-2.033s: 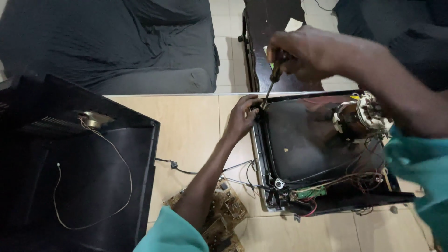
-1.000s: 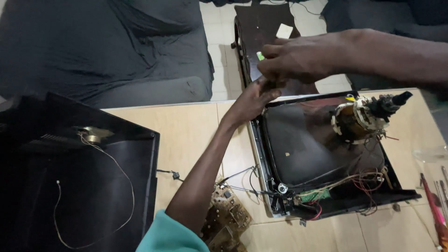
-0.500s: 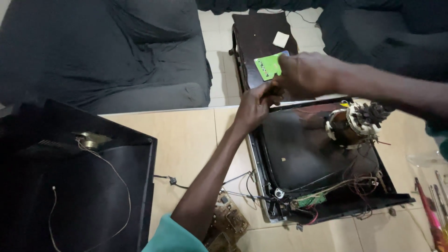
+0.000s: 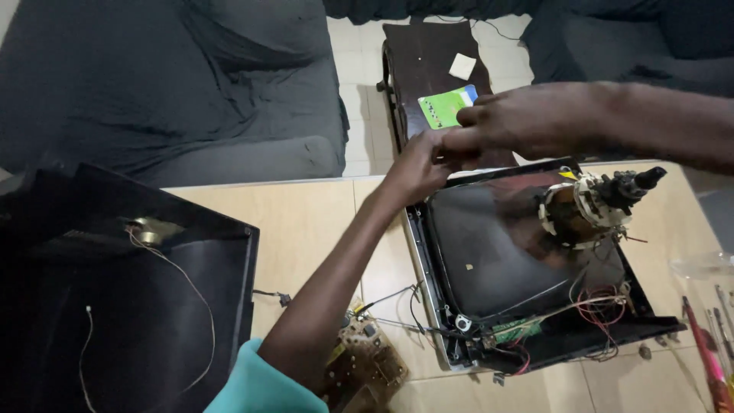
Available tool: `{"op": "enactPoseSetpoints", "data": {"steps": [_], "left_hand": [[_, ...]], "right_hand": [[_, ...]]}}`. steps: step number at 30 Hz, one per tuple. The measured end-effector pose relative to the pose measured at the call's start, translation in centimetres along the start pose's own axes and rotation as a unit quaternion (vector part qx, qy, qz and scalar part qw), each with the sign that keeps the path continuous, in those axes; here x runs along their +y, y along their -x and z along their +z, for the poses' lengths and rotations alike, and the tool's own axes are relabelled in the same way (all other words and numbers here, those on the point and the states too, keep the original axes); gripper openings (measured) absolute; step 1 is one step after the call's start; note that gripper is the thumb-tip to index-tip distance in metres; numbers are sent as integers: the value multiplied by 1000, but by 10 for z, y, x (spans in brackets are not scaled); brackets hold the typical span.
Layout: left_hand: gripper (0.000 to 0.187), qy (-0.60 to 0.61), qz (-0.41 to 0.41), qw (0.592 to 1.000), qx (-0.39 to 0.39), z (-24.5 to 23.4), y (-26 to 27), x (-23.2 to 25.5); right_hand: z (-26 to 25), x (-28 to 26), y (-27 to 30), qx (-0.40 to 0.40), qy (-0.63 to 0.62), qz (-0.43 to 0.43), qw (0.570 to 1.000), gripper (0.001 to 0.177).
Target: The person is disassembling an old CRT television, using a screwdriver to remove screws from the internal frame and handling the electronic components.
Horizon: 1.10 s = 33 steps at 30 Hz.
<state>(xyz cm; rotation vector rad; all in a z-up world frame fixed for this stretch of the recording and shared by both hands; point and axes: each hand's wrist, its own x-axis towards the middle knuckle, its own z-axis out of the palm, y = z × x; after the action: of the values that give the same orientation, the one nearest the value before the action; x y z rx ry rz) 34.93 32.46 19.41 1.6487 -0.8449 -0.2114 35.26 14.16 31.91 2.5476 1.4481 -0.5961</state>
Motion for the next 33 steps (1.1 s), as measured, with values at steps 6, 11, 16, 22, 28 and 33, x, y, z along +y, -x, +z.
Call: {"op": "enactPoseSetpoints", "data": {"steps": [6,11,16,22,28,33], "left_hand": [[55,15,55,994,97,24,13,-1],[9,-167,80,967,176,55,4,-50],[44,-78,54,985,143,39,9,-14],[59,-42,19,996,81,22,63,-79],[59,-14,-69,994,78,36,83,-144],[54,-13,-74,997,33,13,78,-117]], "right_hand": [[-21,-57,11,18,3,82,996,58],[-18,-63,-4,-5,-141,464,874,35],[51,15,-10,30,57,217,974,30],[13,-3,-10,96,-238,306,917,27],[-23,-3,-7,-10,-135,137,981,16],[-2,36,-7,-40,141,-130,981,78]]}}
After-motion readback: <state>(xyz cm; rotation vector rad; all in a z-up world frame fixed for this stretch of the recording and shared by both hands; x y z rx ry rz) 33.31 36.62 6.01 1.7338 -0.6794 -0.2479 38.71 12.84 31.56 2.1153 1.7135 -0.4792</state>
